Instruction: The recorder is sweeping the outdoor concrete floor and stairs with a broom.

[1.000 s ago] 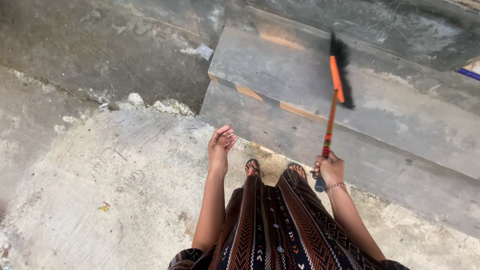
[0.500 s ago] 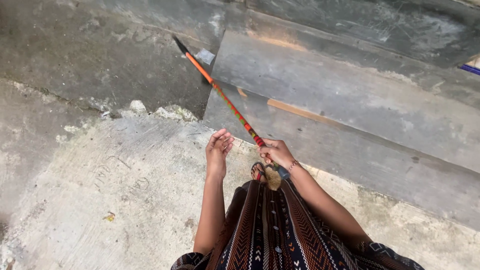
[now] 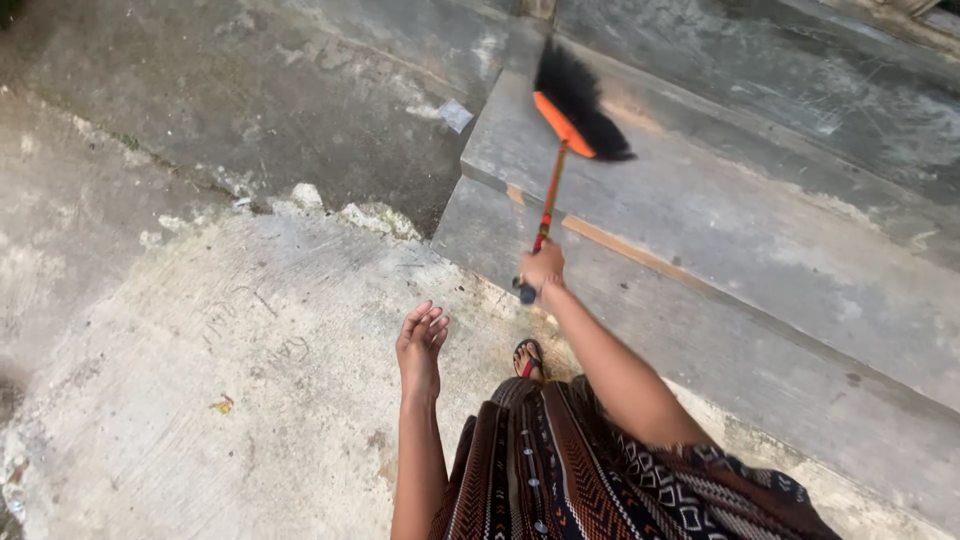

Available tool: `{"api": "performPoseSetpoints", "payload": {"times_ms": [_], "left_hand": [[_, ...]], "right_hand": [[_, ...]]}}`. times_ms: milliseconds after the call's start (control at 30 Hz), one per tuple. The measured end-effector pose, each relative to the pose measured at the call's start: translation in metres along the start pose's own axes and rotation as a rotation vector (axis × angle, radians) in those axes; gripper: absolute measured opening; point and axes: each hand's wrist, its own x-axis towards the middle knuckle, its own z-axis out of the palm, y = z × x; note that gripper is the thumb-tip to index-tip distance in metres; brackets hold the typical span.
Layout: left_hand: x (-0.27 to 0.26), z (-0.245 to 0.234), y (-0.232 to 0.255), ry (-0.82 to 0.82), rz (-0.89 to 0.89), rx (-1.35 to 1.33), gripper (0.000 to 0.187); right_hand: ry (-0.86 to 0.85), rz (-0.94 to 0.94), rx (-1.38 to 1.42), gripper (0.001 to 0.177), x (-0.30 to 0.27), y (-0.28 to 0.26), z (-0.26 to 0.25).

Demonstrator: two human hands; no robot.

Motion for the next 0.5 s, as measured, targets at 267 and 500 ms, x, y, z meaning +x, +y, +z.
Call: {"api": "performPoseSetpoints", "payload": {"times_ms": [267, 500], "left_hand": [[-0.001, -0.003, 0.002, 0.035, -0.035, 0.047, 0.033], [-0.004, 0.019, -0.007, -0.105, -0.007, 0.037, 0.030]], "right_hand": [[-0.373, 0.091, -0.002, 0.024, -0.012, -0.025, -0.012], [-0.777, 0.401, 0.558, 0.027, -0.085, -0.016, -0.008]]}}
